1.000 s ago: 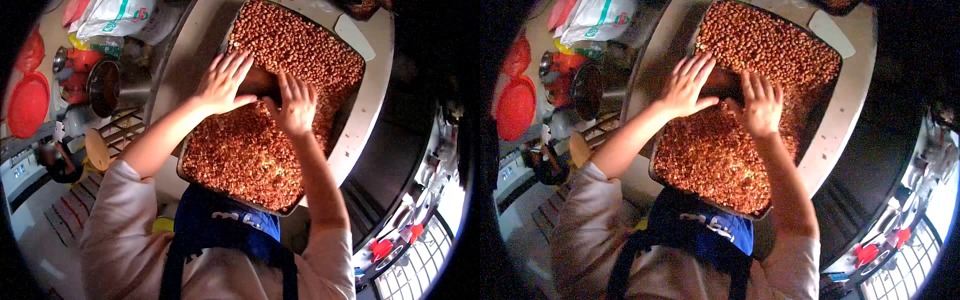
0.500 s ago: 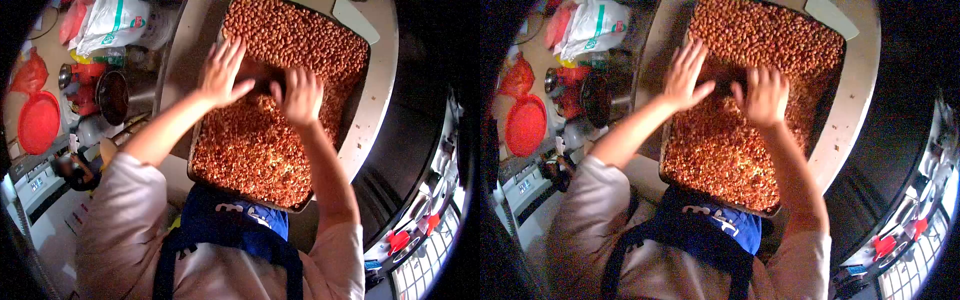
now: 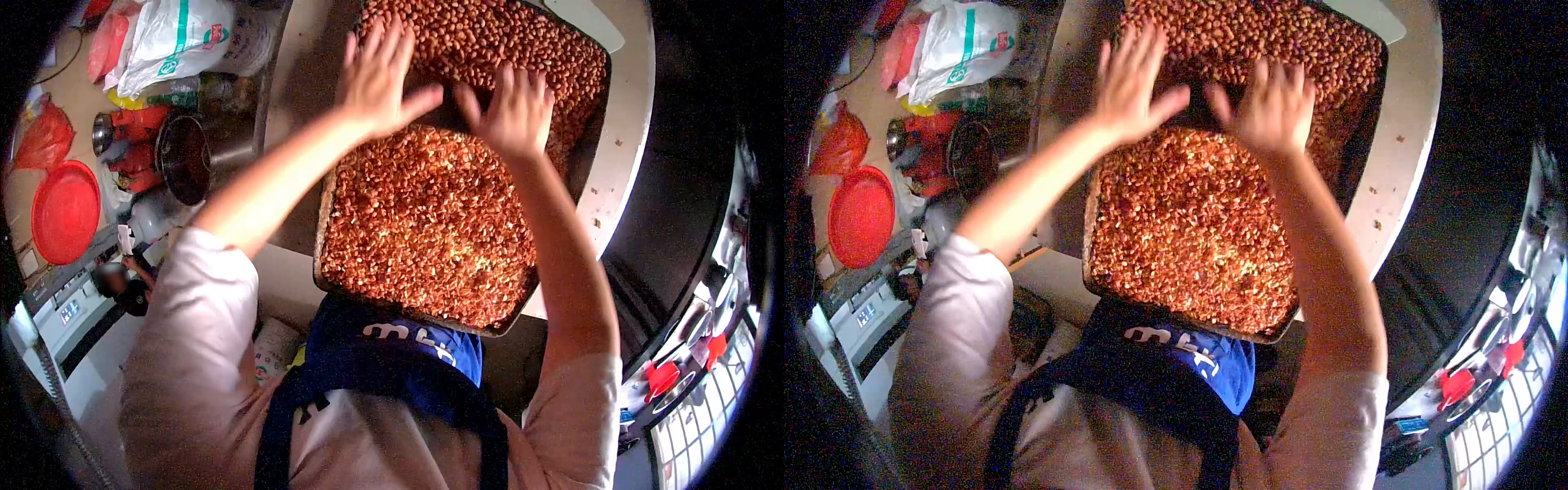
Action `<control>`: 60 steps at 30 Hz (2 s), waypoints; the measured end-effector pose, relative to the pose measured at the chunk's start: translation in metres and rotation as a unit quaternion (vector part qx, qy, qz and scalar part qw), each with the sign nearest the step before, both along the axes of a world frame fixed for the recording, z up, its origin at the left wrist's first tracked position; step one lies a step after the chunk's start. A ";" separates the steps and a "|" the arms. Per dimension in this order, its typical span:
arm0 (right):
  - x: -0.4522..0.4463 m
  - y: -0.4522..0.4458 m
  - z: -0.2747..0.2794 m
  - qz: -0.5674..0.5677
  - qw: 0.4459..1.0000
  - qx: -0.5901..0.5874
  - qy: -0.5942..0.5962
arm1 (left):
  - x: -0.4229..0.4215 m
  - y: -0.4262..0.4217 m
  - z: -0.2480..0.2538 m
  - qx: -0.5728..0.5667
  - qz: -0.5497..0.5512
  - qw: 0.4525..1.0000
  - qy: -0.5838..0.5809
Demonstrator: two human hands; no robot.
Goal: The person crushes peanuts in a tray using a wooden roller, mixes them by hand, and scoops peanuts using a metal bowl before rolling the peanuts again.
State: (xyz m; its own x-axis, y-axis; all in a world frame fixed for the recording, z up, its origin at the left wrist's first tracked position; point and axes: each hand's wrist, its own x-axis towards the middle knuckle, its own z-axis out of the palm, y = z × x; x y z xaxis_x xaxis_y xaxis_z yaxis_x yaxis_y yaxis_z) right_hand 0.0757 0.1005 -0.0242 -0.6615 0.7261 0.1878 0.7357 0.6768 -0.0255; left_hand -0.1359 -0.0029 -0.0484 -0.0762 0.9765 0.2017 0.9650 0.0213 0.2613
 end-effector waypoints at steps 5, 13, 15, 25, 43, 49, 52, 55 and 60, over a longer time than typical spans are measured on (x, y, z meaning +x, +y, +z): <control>-0.004 0.007 0.001 -0.003 0.998 -0.056 -0.023 | -0.001 0.006 -0.002 0.009 0.020 1.000 -0.010; -0.007 0.043 -0.012 -0.038 0.999 0.009 -0.020 | 0.004 0.052 0.006 0.015 0.112 0.993 0.015; 0.023 -0.004 -0.024 0.029 0.994 -0.039 -0.096 | 0.024 0.000 0.000 0.068 0.009 0.998 0.002; 0.008 -0.027 0.029 0.083 0.983 -0.153 -0.049 | 0.018 -0.030 0.043 -0.181 -0.025 0.983 0.024; -0.016 -0.018 -0.003 -0.007 0.999 0.036 -0.014 | -0.014 -0.014 0.001 0.025 0.050 0.998 0.008; 0.000 -0.022 -0.014 0.063 0.998 0.009 0.006 | -0.007 -0.040 0.010 0.007 0.007 1.000 0.004; -0.050 0.077 0.001 0.037 0.997 0.051 0.054 | -0.058 0.064 -0.009 0.063 0.076 0.995 0.015; -0.049 0.079 0.015 -0.034 0.998 -0.030 0.044 | -0.043 0.075 0.005 -0.039 0.130 0.990 0.038; 0.012 -0.020 0.004 0.042 0.998 -0.039 -0.013 | 0.002 -0.023 0.015 0.024 -0.065 0.998 -0.011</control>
